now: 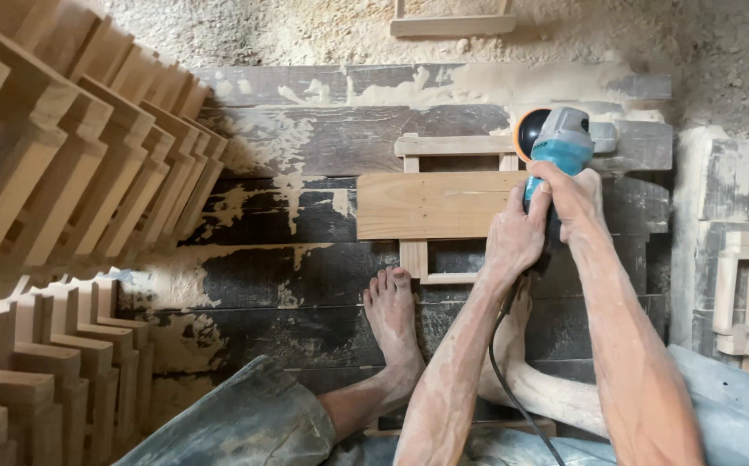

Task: The person sands small wooden pieces using a handheld power sander, holding the wood steady with their hands and feet.

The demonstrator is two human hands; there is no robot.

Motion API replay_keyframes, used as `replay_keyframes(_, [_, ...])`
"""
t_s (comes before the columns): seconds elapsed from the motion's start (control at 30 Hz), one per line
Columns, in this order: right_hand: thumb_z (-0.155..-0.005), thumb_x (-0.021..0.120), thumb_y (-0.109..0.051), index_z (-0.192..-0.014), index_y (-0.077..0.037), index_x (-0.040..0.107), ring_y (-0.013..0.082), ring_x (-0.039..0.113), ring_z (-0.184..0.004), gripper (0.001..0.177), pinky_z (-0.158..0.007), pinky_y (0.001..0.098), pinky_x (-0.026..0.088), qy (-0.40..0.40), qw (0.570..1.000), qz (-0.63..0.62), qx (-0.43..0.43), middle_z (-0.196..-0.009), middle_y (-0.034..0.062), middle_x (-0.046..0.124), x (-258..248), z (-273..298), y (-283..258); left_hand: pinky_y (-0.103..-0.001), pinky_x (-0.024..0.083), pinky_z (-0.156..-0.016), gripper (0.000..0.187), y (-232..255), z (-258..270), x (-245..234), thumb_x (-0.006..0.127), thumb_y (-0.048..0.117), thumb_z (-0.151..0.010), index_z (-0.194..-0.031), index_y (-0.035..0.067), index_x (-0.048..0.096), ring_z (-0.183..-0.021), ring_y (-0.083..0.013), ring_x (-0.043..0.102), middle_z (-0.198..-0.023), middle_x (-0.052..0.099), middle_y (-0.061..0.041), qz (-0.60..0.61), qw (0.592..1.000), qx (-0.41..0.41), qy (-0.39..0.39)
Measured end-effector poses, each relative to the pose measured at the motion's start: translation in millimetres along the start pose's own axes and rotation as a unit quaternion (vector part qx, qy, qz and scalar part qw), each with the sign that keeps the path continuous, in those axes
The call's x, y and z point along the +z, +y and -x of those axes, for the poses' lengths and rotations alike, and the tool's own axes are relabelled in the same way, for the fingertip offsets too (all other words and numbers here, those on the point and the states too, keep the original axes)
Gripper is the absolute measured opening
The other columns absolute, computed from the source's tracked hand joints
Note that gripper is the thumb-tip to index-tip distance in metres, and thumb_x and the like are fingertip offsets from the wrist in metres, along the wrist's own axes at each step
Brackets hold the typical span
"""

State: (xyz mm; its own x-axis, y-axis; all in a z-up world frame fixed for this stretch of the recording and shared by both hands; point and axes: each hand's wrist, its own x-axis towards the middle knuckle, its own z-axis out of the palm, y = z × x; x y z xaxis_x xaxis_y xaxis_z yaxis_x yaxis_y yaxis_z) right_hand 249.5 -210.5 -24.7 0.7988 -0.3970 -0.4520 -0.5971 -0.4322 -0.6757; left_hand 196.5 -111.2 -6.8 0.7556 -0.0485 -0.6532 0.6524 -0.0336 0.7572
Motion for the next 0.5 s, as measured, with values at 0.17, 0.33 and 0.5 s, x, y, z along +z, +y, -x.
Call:
replay_keyframes(0.17, [-0.063,0.094,-0.043,-0.083,0.000,0.074,0.0201,0.064,-0.074,0.051,-0.063,0.0397,0.048,-0.018,0.999,-0.045,-0.005,-0.076,0.0110,0.063,66,28,-18,-0.056,0.044,-0.108,0.067,-12,16,-42,0.036,0.069,-0.096,-0.149,0.028,0.046,-0.126,-0.0461,0.059,-0.126,0.064,-0.033,0.016,0.999,0.009,0.047])
replay_keyframes(0.33, [-0.062,0.091,-0.045,-0.081,0.002,0.075,0.0267,0.070,-0.080,0.053,-0.068,0.0422,0.050,-0.107,0.994,0.001,-0.039,-0.080,0.0191,0.070,132,66,-44,-0.058,0.045,-0.104,0.061,-34,39,-112,0.037,0.067,-0.099,-0.141,0.025,0.051,-0.120,-0.0489,0.060,-0.122,0.065,-0.031,0.037,0.991,0.019,0.126])
replay_keyframes(0.5, [-0.057,0.092,-0.044,-0.080,-0.001,0.074,0.0199,0.070,-0.075,0.052,-0.064,0.0362,0.052,-0.147,0.988,-0.011,-0.050,-0.074,0.0150,0.070,139,67,-51,-0.059,0.046,-0.099,0.056,-21,53,-120,0.037,0.064,-0.101,-0.133,0.022,0.056,-0.115,-0.0517,0.061,-0.118,0.067,-0.029,0.053,0.977,0.035,0.201])
